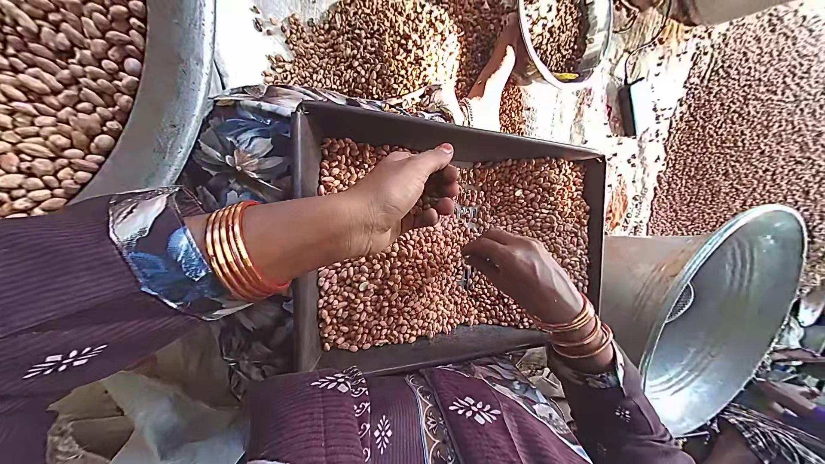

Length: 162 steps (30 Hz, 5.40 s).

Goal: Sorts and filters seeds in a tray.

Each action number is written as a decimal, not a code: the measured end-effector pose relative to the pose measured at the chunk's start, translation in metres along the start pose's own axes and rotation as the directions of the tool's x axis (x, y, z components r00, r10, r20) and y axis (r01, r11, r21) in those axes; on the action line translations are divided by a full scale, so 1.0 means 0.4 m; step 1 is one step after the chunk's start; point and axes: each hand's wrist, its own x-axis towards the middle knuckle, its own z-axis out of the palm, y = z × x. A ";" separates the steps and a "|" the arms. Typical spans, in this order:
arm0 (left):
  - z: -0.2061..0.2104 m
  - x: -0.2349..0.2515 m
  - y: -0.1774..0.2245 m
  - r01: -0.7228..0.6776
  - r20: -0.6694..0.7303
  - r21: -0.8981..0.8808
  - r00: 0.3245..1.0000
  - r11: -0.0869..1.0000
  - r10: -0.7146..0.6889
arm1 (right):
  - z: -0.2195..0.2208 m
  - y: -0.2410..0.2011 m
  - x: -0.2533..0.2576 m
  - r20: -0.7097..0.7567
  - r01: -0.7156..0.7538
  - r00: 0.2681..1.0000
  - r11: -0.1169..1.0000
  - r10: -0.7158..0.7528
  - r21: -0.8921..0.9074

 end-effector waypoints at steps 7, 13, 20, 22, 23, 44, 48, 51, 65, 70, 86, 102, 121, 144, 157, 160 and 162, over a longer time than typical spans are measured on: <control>-0.003 0.008 -0.007 -0.047 0.007 -0.017 0.999 0.999 0.047 | 0.044 -0.017 0.008 -0.002 0.003 1.000 1.000 -0.003 -0.005; 0.001 0.017 -0.033 0.060 -0.001 -0.062 0.998 0.996 -0.061 | -0.120 -0.014 0.066 -0.364 -0.115 0.931 0.977 0.042 -0.181; -0.012 0.009 0.014 -0.012 -0.013 -0.036 1.000 0.999 0.012 | -0.036 0.037 0.128 0.002 -0.358 0.930 0.909 0.367 -0.214; -0.018 0.011 0.029 -0.053 -0.014 -0.075 0.999 0.996 0.052 | -0.045 0.036 0.141 0.020 -0.109 0.994 0.982 0.107 0.154; -0.021 0.012 0.034 -0.069 -0.006 -0.089 0.998 0.994 0.068 | -0.056 0.034 0.146 -0.009 -0.058 0.998 0.968 0.062 0.243; -0.026 0.009 0.036 -0.373 0.117 0.286 0.928 0.883 0.354 | -0.036 -0.037 -0.022 0.439 -0.539 0.712 0.827 0.548 -0.158; -0.030 0.020 0.025 -0.390 0.168 0.308 0.920 0.868 0.354 | -0.015 -0.058 -0.012 0.292 -0.109 0.956 0.885 -0.032 0.453; -0.033 0.026 0.027 -0.389 0.168 0.305 0.921 0.869 0.352 | -0.038 -0.055 0.051 -0.021 -0.018 0.999 0.964 0.025 0.266; -0.042 0.023 0.073 -0.241 -0.017 -0.005 0.970 0.970 0.241 | 0.026 0.006 0.212 -0.023 0.015 1.000 0.999 -0.014 0.029; -0.037 0.015 0.073 -0.208 -0.030 -0.018 0.978 0.978 0.207 | 0.032 -0.009 0.215 -0.056 0.032 0.998 0.999 -0.032 0.004; -0.052 0.006 0.093 -0.274 -0.015 -0.039 0.962 0.961 0.273 | 0.134 -0.244 0.295 -0.102 0.306 0.948 0.952 -0.302 0.029; 0.002 -0.031 0.017 0.017 -0.009 -0.039 1.000 0.999 -0.017 | -0.112 -0.213 0.173 -0.307 0.101 0.943 0.991 -0.125 -0.093; 0.480 0.226 0.373 -0.550 0.061 0.425 0.810 0.719 0.584 | -0.086 0.014 -0.171 -0.529 -0.336 0.747 0.915 0.403 0.223; 0.111 0.167 -0.138 -0.666 0.744 0.649 0.658 -0.368 0.122 | -0.094 0.028 -0.225 -0.170 -0.552 0.818 0.833 0.550 0.036; 0.047 0.054 -0.011 -0.635 0.659 0.725 0.526 -0.267 0.538 | -0.035 0.000 -0.139 -0.201 -0.483 0.837 0.859 0.510 0.169; 0.006 0.042 -0.018 -0.616 0.642 0.742 0.538 -0.264 0.546 | -0.028 -0.003 -0.151 0.117 -0.707 0.701 0.707 0.703 -0.015; -0.014 0.042 -0.033 -0.606 0.640 0.748 0.555 -0.269 0.531 | -0.009 -0.033 -0.126 0.351 -0.698 0.678 0.716 0.646 0.031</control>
